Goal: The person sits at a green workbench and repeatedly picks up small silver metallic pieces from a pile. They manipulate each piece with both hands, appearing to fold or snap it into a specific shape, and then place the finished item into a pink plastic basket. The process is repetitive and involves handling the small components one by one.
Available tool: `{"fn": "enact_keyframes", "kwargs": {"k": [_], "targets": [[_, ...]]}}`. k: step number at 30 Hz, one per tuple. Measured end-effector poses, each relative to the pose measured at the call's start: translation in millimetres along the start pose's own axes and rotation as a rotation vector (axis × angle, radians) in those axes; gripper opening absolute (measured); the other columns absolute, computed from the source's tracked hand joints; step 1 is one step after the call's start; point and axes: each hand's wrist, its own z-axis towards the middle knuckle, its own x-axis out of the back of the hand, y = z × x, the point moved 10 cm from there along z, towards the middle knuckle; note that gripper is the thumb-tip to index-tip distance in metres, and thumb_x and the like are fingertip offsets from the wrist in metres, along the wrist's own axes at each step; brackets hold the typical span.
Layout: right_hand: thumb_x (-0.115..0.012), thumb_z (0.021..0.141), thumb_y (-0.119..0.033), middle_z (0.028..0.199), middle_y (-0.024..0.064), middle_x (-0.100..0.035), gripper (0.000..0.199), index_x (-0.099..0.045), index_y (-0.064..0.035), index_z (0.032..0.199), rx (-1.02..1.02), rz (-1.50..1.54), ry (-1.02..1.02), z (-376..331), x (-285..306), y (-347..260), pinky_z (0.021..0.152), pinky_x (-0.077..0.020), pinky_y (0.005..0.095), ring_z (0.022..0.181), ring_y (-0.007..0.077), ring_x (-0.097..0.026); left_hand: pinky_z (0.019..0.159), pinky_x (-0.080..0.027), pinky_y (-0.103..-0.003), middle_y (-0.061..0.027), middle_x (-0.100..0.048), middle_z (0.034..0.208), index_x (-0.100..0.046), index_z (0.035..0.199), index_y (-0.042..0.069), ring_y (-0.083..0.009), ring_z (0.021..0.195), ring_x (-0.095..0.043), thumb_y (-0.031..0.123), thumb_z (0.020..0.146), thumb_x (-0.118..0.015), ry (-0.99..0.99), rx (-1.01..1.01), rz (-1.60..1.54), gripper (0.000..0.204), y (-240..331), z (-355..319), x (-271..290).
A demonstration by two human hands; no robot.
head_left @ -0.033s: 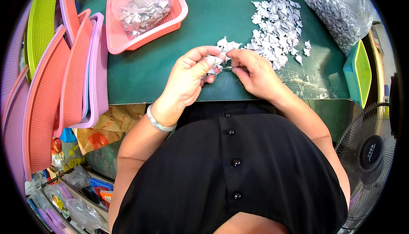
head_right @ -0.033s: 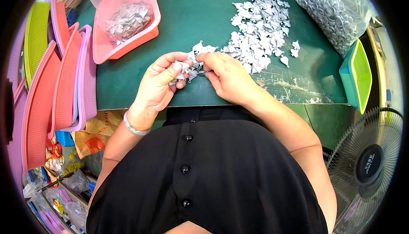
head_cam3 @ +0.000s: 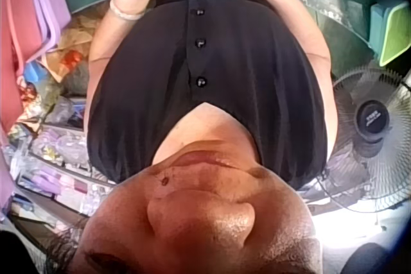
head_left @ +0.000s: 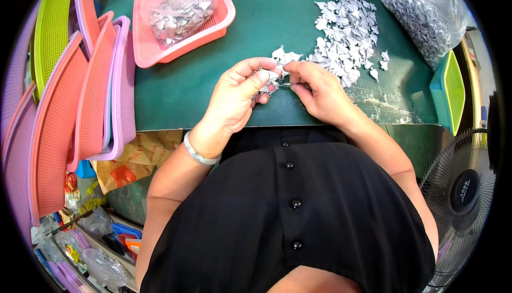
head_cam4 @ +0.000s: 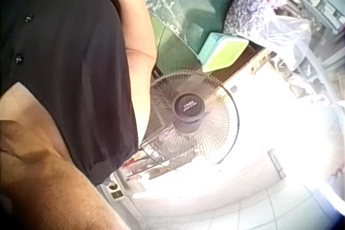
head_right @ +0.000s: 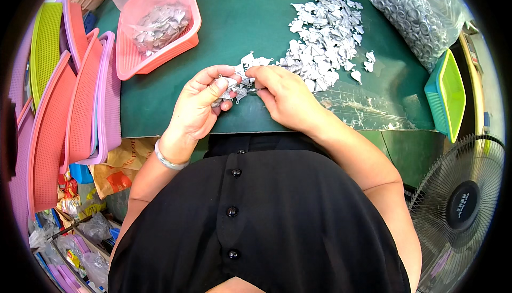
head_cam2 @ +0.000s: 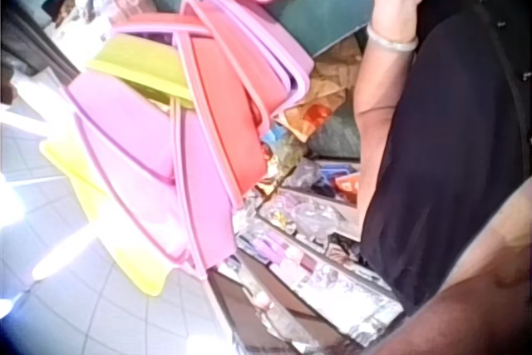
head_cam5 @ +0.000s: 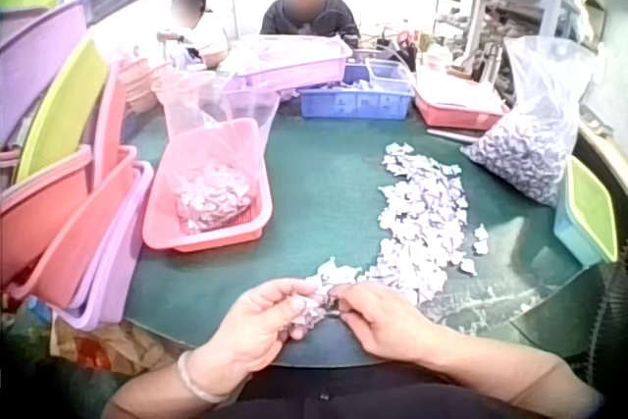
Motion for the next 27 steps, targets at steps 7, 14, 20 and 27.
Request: {"fn": "enact_keyframes", "kwargs": {"k": [7,14,20,27], "targets": [[-0.057,0.073,0.008,0.084,0.0097,-0.057,0.035,-0.054,-0.0027,0.106,0.044,-0.018,0.027,0,2,-1,0.066,-0.048,0.0315,0.075,0.0229,-0.058,0.057,-0.043,-0.019,-0.0039,-0.063,0.093,-0.061,0.102,0.003,-0.0076,0.073,-0.051,0.006,0.088,-0.054,0.028,-0.08,0.084,0.016,7,0,-1],[-0.057,0.074,0.007,0.083,0.01,-0.058,0.027,-0.058,-0.003,0.099,-0.068,0.118,0.014,0,3,8,0.066,-0.0469,0.0294,0.074,0.0212,-0.057,0.057,-0.043,-0.019,-0.0048,-0.062,0.092,-0.061,0.103,0.002,-0.0082,0.072,-0.052,0.005,0.087,-0.057,0.072,-0.116,0.088,0.017,11,-1,-1],[-0.057,0.077,0.007,0.086,0.0022,-0.059,0.022,-0.06,-0.0008,0.097,-0.471,0.777,0.035,-2,-6,39,0.067,-0.0451,0.0221,0.076,0.0073,-0.054,0.055,-0.042,-0.02,-0.0051,-0.06,0.088,-0.059,0.104,0.003,-0.0104,0.073,-0.054,0.005,0.087,-0.058,0.095,-0.078,-0.021,0.017,7,1,0],[-0.059,0.078,0.007,0.092,0.0031,-0.06,0.024,-0.059,-0.0001,0.101,-0.583,1.167,0.04,-1,-19,47,0.073,-0.046,0.023,0.08,0.0101,-0.056,0.056,-0.043,-0.019,-0.005,-0.058,0.085,-0.056,0.107,0.002,-0.0102,0.072,-0.055,0.004,0.084,-0.061,0.127,-0.097,-0.013,0.023,10,0,-4]]}}
